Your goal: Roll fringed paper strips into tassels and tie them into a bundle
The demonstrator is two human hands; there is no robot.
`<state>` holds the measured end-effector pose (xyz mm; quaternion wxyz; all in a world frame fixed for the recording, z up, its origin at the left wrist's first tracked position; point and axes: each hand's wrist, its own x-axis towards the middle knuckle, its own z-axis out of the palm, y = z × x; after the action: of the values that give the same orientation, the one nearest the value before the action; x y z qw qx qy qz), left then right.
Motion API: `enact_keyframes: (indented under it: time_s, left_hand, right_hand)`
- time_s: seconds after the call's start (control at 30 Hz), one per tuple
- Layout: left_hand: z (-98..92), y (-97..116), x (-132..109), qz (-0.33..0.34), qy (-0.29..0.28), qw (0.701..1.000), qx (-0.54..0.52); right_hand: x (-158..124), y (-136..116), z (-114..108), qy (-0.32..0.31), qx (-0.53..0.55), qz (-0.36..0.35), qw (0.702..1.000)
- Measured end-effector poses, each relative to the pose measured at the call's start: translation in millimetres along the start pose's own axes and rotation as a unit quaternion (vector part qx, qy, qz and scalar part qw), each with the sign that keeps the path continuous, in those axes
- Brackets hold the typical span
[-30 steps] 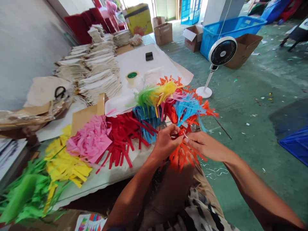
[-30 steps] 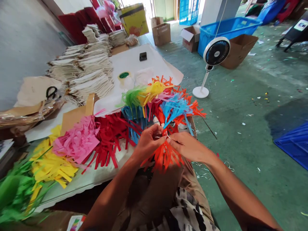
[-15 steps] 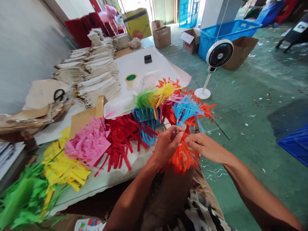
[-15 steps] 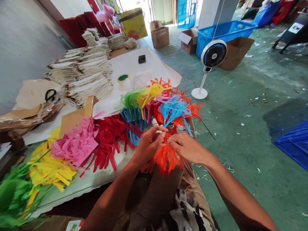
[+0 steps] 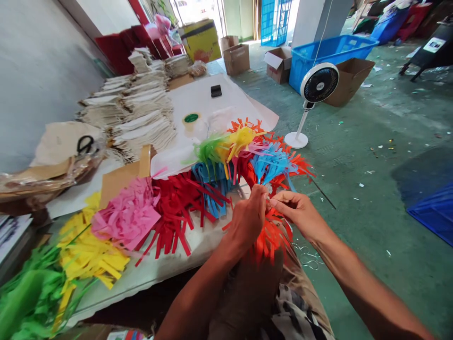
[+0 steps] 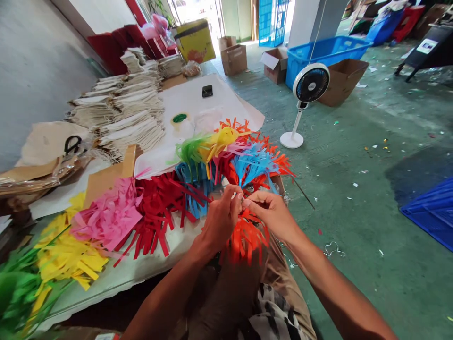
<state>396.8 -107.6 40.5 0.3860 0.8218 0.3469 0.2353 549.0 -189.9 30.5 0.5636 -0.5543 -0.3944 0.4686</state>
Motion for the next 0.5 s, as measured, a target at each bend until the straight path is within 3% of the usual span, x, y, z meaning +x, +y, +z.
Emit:
enact_keyframes:
  time_s: [0.13,0.23,0.37,0.5]
  left_hand:
    - [-2.0,-9,9,-0.013,-0.034,0.996,0.082]
    - [-1.5,-11,19,0.005,-0.036,0.982,0.187]
    - [5.7,-8,34,0.001,-0.033,0.955,0.294]
    - [10.9,-5,43,0.003,-0.028,0.945,0.327]
  right_hand:
    - [0,3,-3,0.083,0.098,0.010,0.992]
    - [-1,5,-6,0.108,0.130,-0.017,0.985]
    - [2,12,-4,0.110,0.073,-0.040,0.990]
    - [7,16,-4,0.127,-0.028,-0.062,0.990]
